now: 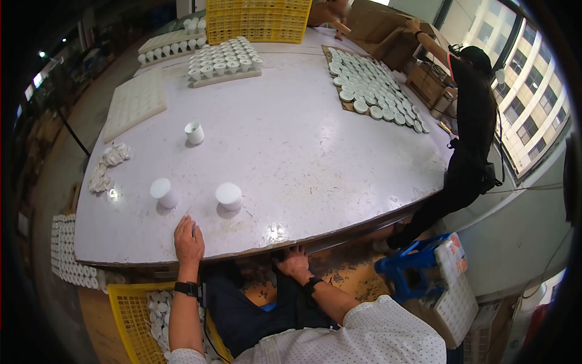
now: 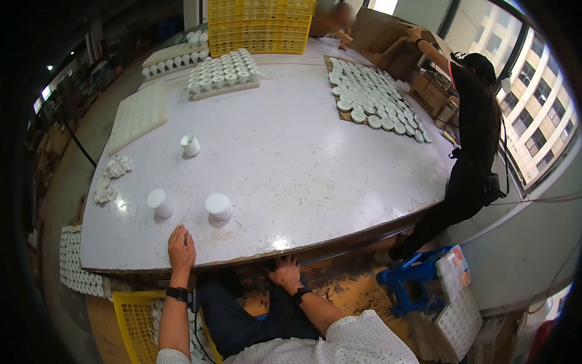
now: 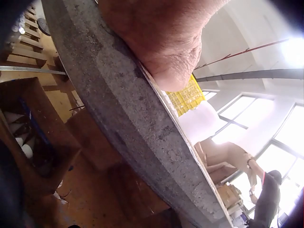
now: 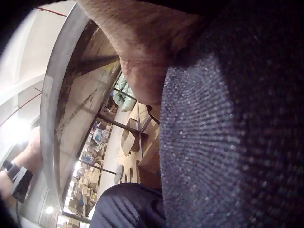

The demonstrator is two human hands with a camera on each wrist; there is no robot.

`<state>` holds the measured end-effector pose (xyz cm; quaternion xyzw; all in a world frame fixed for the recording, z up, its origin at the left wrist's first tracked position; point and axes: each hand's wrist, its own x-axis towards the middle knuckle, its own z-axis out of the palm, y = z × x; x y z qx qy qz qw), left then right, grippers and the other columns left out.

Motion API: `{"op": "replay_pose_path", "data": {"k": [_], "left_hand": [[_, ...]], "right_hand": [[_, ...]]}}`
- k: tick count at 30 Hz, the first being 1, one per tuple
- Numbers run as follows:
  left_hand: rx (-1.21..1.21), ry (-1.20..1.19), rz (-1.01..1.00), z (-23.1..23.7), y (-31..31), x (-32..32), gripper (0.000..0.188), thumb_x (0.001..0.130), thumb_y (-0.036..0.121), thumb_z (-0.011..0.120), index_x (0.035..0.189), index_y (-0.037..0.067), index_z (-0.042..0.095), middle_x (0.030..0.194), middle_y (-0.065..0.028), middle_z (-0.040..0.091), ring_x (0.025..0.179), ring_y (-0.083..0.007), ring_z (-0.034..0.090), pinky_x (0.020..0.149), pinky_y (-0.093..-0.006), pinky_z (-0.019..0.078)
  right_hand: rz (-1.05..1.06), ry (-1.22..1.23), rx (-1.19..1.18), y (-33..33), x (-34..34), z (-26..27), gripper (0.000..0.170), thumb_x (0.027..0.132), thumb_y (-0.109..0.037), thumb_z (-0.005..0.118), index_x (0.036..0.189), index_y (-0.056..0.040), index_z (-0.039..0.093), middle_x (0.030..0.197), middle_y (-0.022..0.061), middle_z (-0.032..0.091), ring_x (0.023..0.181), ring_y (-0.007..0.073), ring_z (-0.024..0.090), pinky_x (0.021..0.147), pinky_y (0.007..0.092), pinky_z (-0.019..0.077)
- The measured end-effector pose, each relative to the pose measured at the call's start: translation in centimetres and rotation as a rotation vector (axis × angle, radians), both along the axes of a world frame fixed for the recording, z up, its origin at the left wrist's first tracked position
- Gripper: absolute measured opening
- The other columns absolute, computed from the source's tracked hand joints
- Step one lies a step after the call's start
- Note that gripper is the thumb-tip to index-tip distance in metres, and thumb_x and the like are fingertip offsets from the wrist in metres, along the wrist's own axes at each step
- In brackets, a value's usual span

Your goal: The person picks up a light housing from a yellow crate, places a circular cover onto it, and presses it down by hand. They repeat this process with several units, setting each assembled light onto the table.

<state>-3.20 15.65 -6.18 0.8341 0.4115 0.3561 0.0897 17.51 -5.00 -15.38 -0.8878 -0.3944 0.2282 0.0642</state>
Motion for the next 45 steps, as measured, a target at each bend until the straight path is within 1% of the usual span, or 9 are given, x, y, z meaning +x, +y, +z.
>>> {"op": "replay_pose_path", "data": {"k": [2, 7, 10, 13, 15, 24, 29, 35, 45], "left_hand": [[-0.001, 0.004, -0.002, 0.1, -0.1, 0.0, 0.017, 0.080, 0.007, 0.053, 0.093, -0.002, 0.058, 0.109, -0.0190, 0.059, 0.109, -0.0326, 0.051, 0.094, -0.0392, 0.0388], [-0.015, 0.015, 0.009, 0.0, 0.1, -0.1, 0.017, 0.080, 0.007, 0.053, 0.094, -0.001, 0.058, 0.110, -0.0186, 0.059, 0.108, -0.0327, 0.052, 0.094, -0.0385, 0.0392], [-0.036, 0.024, 0.006, 0.0, 0.1, 0.0, 0.018, 0.080, 0.006, 0.053, 0.094, -0.002, 0.058, 0.111, -0.0189, 0.058, 0.109, -0.0326, 0.051, 0.095, -0.0387, 0.0386], [-0.046, 0.036, 0.007, 0.0, 0.1, -0.1, 0.018, 0.079, 0.005, 0.053, 0.094, -0.003, 0.059, 0.111, -0.0191, 0.058, 0.110, -0.0328, 0.051, 0.095, -0.0392, 0.0382], [-0.041, 0.042, 0.005, -0.1, 0.2, -0.1, 0.018, 0.080, 0.005, 0.053, 0.094, -0.003, 0.059, 0.112, -0.0191, 0.058, 0.110, -0.0327, 0.051, 0.095, -0.0392, 0.0382], [-0.038, 0.048, 0.015, 0.0, 0.2, -0.1, 0.017, 0.080, 0.005, 0.053, 0.095, -0.002, 0.058, 0.112, -0.0186, 0.058, 0.111, -0.0327, 0.051, 0.095, -0.0396, 0.0384], [-0.023, 0.056, 0.016, -0.2, 0.4, -0.3, 0.016, 0.081, 0.005, 0.052, 0.094, -0.001, 0.057, 0.112, -0.0182, 0.058, 0.111, -0.0329, 0.050, 0.095, -0.0395, 0.0384], [-0.039, 0.045, 0.024, -0.4, 0.5, -0.4, 0.017, 0.081, 0.006, 0.051, 0.095, -0.002, 0.058, 0.113, -0.0187, 0.058, 0.110, -0.0331, 0.051, 0.095, -0.0393, 0.0391], [-0.058, 0.064, 0.019, -0.3, 0.4, -0.3, 0.018, 0.081, 0.005, 0.052, 0.097, -0.003, 0.057, 0.114, -0.0189, 0.056, 0.111, -0.0334, 0.050, 0.096, -0.0396, 0.0379]], "right_hand": [[0.005, -0.009, 0.002, -0.1, 0.0, 0.1, 0.076, 0.074, -0.055, 0.056, 0.137, -0.0189, 0.032, 0.141, 0.0215, 0.025, 0.128, 0.0449, 0.022, 0.102, 0.0530, 0.0276], [0.029, 0.026, 0.022, -0.2, 0.3, -0.1, 0.074, 0.076, -0.055, 0.053, 0.137, -0.0176, 0.032, 0.141, 0.0228, 0.024, 0.128, 0.0452, 0.023, 0.105, 0.0501, 0.0236], [0.019, 0.051, 0.002, -0.2, 0.1, 1.1, 0.073, 0.077, -0.055, 0.052, 0.136, -0.0169, 0.033, 0.141, 0.0230, 0.024, 0.128, 0.0450, 0.022, 0.106, 0.0502, 0.0210], [0.013, 0.007, 0.032, -0.2, 0.0, 0.2, 0.073, 0.078, -0.055, 0.052, 0.136, -0.0151, 0.034, 0.141, 0.0229, 0.025, 0.129, 0.0446, 0.022, 0.106, 0.0505, 0.0204], [-0.002, 0.029, 0.032, -0.3, 0.0, 0.8, 0.073, 0.078, -0.056, 0.052, 0.135, -0.0133, 0.034, 0.140, 0.0234, 0.026, 0.129, 0.0443, 0.022, 0.106, 0.0505, 0.0199], [-0.011, 0.066, -0.022, -0.3, 0.6, 0.6, 0.072, 0.077, -0.054, 0.053, 0.134, -0.0126, 0.036, 0.138, 0.0240, 0.029, 0.127, 0.0438, 0.025, 0.105, 0.0498, 0.0221], [-0.022, 0.039, 0.080, -0.7, 0.3, 1.2, 0.070, 0.077, -0.053, 0.054, 0.132, -0.0119, 0.040, 0.137, 0.0236, 0.031, 0.126, 0.0434, 0.027, 0.104, 0.0496, 0.0243], [-0.030, -0.001, 0.018, -0.5, 0.3, 0.1, 0.068, 0.077, -0.053, 0.054, 0.130, -0.0122, 0.042, 0.136, 0.0235, 0.033, 0.125, 0.0439, 0.028, 0.103, 0.0500, 0.0272], [-0.046, 0.006, 0.054, -1.1, 1.2, 0.6, 0.068, 0.076, -0.053, 0.054, 0.130, -0.0129, 0.043, 0.136, 0.0236, 0.031, 0.125, 0.0431, 0.028, 0.102, 0.0493, 0.0286]]}}
